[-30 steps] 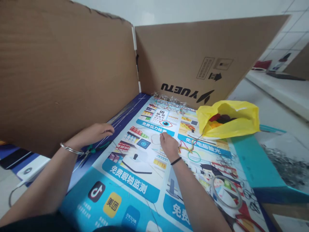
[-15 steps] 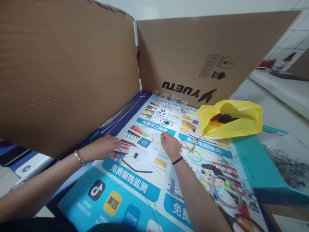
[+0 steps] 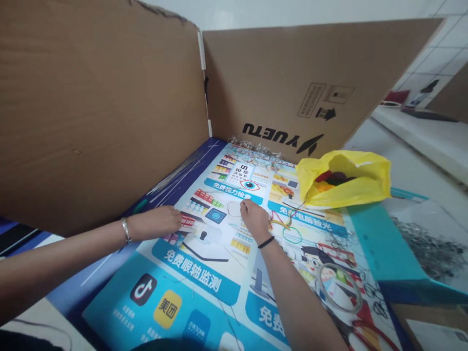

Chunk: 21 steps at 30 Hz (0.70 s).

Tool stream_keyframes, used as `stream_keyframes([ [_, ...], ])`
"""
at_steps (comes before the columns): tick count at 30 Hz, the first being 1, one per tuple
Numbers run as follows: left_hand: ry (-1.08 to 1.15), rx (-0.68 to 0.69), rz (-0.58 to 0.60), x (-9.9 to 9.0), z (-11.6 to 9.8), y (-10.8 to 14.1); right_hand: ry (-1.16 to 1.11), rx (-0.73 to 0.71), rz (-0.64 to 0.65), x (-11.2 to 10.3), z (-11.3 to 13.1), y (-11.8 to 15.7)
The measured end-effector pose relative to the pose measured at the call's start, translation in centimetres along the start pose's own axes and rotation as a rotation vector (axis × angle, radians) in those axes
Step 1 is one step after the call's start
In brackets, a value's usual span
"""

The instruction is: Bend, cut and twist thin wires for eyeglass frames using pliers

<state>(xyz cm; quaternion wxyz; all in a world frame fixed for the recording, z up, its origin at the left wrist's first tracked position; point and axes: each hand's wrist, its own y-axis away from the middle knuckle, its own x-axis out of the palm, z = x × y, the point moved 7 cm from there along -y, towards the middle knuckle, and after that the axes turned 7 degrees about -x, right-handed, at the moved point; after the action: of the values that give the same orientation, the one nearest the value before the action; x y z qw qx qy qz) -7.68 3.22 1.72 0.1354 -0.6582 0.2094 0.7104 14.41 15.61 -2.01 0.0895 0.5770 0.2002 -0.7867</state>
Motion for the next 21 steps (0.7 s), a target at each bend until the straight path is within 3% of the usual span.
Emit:
stream_keyframes([
  [3, -0.095, 0.144, 0.041, 0.2, -1.4, 0.2, -0.006, -0.005, 0.015, -0.1, 0.1, 0.0],
  [9, -0.069, 0.175, 0.086, 0.6, -1.0, 0.2, -0.011, 0.015, 0.014, -0.3, 0.2, 0.0],
  [15, -0.001, 0.23, 0.023, 0.1, -0.7, -0.1, -0.027, 0.015, 0.006, -0.2, 0.1, 0.1],
  [18, 0.029, 0.177, -0.027, -0.4, -0.2, -0.7, -0.028, 0.007, 0.009, -0.2, 0.1, 0.1],
  [21, 0.239, -0.014, -0.079, -1.1, 1.5, -1.4, -0.028, -0.002, 0.016, -0.2, 0.2, 0.1],
])
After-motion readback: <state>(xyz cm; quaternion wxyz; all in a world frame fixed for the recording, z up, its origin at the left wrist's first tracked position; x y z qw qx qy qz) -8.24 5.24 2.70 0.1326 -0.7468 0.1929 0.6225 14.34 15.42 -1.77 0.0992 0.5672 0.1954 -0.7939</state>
